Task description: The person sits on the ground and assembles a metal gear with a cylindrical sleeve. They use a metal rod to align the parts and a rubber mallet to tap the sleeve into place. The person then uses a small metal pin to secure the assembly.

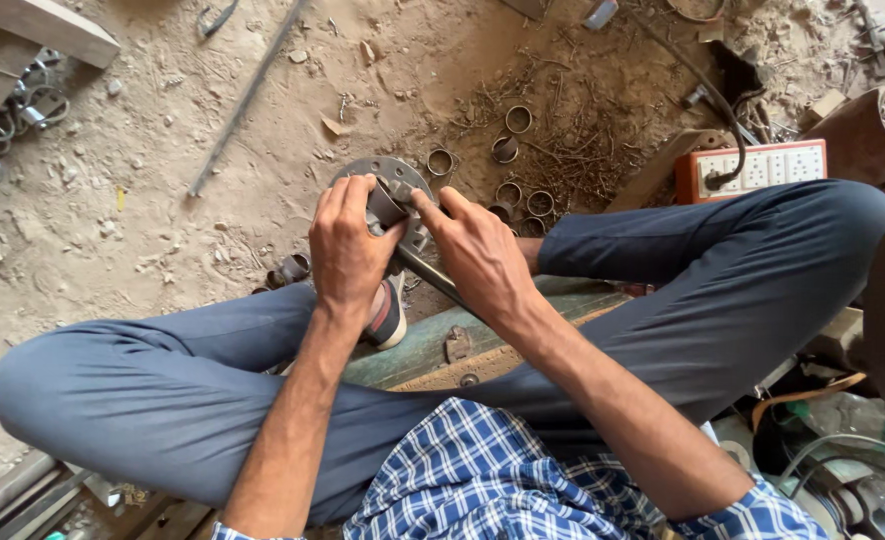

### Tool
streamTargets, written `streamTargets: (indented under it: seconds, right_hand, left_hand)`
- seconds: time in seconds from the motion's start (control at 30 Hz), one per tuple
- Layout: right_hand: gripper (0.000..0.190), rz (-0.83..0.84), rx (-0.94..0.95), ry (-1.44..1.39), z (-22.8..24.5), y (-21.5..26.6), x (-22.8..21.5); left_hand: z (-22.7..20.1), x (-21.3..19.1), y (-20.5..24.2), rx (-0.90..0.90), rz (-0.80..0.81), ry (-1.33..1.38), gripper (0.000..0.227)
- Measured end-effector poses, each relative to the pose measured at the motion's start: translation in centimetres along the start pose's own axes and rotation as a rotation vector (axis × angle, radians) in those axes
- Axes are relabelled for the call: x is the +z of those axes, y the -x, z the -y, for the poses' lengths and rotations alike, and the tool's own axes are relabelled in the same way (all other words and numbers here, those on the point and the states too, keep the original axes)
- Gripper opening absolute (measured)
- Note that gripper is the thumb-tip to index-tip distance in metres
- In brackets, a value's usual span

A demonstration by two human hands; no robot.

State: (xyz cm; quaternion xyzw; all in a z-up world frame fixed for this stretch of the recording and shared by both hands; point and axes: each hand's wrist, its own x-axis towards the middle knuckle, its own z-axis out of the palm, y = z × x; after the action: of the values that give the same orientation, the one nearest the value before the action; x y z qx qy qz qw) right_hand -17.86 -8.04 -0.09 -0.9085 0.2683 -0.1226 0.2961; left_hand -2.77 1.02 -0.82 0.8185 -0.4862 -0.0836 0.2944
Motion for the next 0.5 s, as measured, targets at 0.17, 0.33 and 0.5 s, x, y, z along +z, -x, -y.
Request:
streamTargets:
  seconds: [0.17, 0.33, 0.5]
  right_hand:
    - [0.064, 0.028, -0.025, -0.05, -0.5, -0.3, -1.1]
    - [0.061, 0.04, -0.026, -0.097, -0.2, 0.2, -0.6]
    - [0.064, 0.052, -0.039, -0.048, -0.5, 0.9, 0.2]
  left_hand:
    - [0.8, -1.1, -1.5, -0.032, 0.079, 0.141, 0.054]
    - [0.5, -1.5, -0.9, 0.045, 0.04, 0.058, 0.056]
    - [0.1, -1.4, -1.0, 0.085, 0.044, -0.02, 0.054]
